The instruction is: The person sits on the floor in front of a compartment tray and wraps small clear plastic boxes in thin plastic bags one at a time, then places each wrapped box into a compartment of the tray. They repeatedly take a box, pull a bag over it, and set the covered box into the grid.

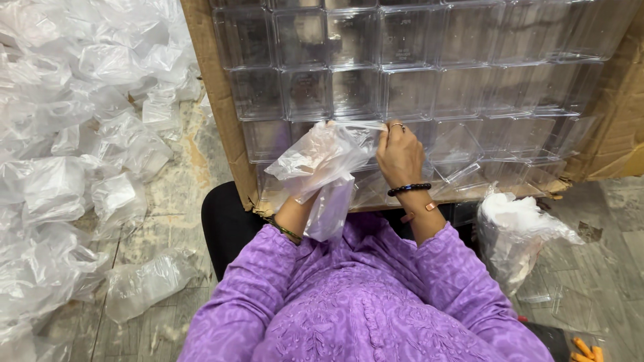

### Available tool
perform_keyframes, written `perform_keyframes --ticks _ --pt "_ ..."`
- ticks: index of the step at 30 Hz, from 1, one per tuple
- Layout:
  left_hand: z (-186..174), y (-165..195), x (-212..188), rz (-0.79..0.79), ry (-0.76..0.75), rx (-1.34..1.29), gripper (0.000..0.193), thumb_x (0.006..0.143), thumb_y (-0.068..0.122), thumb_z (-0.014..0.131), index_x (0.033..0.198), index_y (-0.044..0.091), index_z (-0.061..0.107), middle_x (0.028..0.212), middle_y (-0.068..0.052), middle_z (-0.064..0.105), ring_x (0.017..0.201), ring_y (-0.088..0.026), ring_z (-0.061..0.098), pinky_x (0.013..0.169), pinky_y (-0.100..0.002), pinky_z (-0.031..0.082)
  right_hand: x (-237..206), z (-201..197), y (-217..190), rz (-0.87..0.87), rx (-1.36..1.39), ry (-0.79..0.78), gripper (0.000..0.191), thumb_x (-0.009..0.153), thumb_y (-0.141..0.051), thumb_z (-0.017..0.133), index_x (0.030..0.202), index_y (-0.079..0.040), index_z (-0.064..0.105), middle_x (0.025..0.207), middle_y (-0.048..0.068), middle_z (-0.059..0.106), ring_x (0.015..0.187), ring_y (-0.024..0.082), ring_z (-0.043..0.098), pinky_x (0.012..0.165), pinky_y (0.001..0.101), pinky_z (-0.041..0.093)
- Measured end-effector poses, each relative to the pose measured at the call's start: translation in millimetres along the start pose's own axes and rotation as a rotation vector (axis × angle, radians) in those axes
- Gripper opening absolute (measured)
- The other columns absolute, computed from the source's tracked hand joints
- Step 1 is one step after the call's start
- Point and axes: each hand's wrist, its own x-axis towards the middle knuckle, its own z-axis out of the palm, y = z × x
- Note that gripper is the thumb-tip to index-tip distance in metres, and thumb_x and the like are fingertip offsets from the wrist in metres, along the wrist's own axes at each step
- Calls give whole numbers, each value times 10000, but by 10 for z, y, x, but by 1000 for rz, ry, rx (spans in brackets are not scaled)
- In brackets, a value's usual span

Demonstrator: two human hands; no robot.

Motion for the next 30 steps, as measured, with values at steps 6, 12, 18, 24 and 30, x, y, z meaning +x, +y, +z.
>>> perform_keyframes --ticks 6,12,18,24,30 --pt "51 1 56 13 30 21 222 919 111 702 1113 29 634 994 -79 691 865 -147 690 736 -295 550 -11 -35 -55 -50 -134 -86 189 1001 -178 578 1032 -12 663 997 210 702 835 456 673 724 556 527" --pt "-24 56 -77 25 72 -19 224 910 112 703 1108 29 638 989 -84 696 861 -155 695 734 -302 551 -174 -270 -205 -135 137 87 169 969 -96 608 1078 -2 696 1008 198 702 830 419 679 700 491 537" --pt "-416 121 -656 -25 200 -148 226 901 112 704 1102 30 642 983 -89 700 857 -163 699 732 -309 552 -678 -494 -383 -150 432 -16 157 1002 -83 652 1115 17 694 879 151 678 754 299 674 668 388 516" --pt "-581 -136 -1014 -119 286 -159 228 892 112 705 1097 31 647 977 -94 704 853 -171 703 730 -315 553 -836 -394 -503 -176 622 -37 157 1019 -97 653 1106 33 659 927 139 713 803 224 717 700 329 566" --pt "-891 297 151 45 638 -16 231 883 112 707 1092 31 651 971 -99 708 850 -179 707 728 -322 555 169 -207 -748 -114 551 -123 243 1016 -108 661 1222 20 666 741 93 715 601 168 642 526 322 507"
